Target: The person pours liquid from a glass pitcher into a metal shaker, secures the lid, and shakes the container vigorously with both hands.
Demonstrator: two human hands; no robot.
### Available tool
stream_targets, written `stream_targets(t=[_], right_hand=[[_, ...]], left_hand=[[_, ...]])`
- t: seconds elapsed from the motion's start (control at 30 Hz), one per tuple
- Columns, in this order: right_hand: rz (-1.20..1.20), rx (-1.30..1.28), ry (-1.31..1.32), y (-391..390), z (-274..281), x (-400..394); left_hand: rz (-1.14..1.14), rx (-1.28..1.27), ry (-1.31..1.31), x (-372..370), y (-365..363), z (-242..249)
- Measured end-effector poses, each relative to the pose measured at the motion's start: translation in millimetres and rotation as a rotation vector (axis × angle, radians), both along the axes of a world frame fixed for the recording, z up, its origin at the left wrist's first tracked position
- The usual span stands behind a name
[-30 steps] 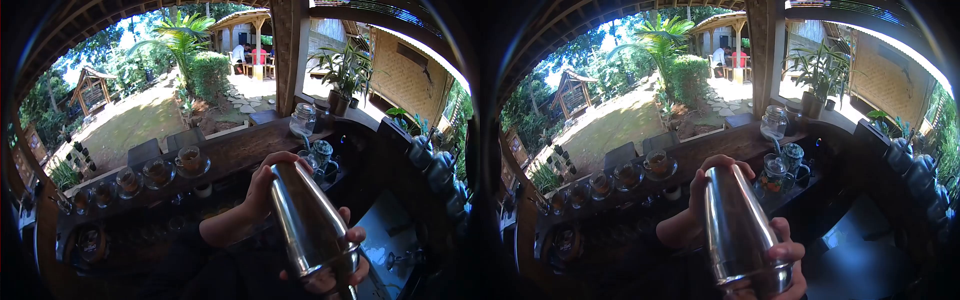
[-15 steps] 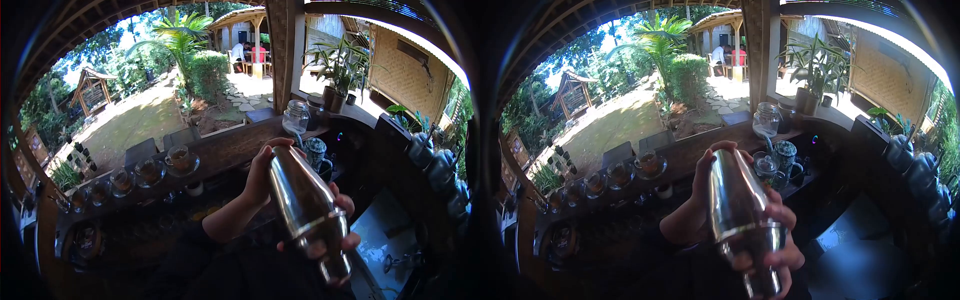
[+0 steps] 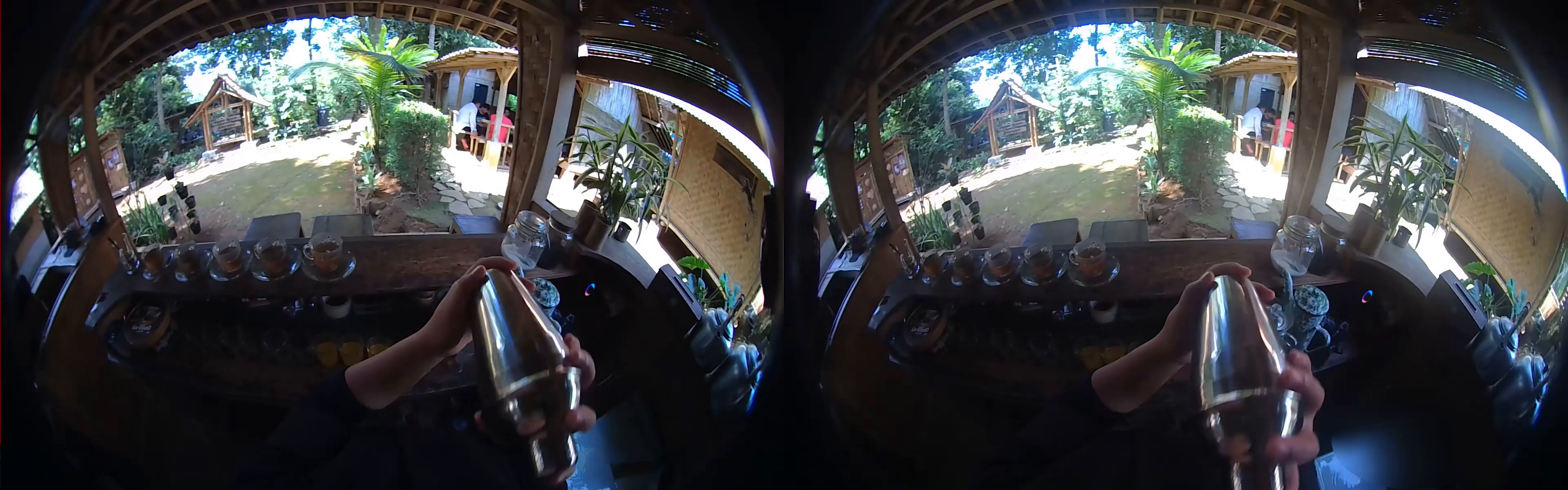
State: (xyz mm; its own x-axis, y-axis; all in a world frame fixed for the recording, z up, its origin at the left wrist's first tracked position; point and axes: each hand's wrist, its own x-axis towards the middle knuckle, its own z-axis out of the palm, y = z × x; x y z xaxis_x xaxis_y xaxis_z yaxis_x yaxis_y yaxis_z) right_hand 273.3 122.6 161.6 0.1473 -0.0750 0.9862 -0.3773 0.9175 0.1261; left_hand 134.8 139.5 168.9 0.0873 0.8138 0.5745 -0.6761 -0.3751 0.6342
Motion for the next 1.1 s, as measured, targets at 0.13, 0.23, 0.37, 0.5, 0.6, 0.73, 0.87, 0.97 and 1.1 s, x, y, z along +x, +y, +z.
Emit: stream_targets(t=[0.13,0.23,0.37,0.5,0.6,0.73,0.87,0.97,1.1], right_hand=[[-0.186,-0.182,-0.167,61,1,-5],[0.339,-0.264,-0.083,44,2,-18],[0.036,0.362,-0.178,1,27,-23],[0.234,0.330,-0.412,20,26,-90],[0.277,-0.058,-0.585,27,12,-145],[0.349,0.388,-0.376,-37,38,-148],[0.447,0.704,-0.288,-89,40,-132],[0.621,0.601,-0.301,-84,42,-198],[0.678,-0.049,-0.710,-83,1,-264]], left_hand=[[-0.023,-0.281,-0.199,-22,33,-56],[-0.052,-0.293,-0.318,-16,0,-41],[-0.112,-0.056,-0.169,-38,-36,-19],[-0.169,-0.122,-0.510,-83,-38,-75],[0.155,-0.371,-0.582,-96,-59,-112],[0.051,-0.091,-0.467,-123,-100,-82],[-0.006,0.316,-0.243,-139,-153,-45],[-0.519,0.714,-0.895,-151,-129,-105],[0.534,-0.162,-0.785,-178,-178,-125]])
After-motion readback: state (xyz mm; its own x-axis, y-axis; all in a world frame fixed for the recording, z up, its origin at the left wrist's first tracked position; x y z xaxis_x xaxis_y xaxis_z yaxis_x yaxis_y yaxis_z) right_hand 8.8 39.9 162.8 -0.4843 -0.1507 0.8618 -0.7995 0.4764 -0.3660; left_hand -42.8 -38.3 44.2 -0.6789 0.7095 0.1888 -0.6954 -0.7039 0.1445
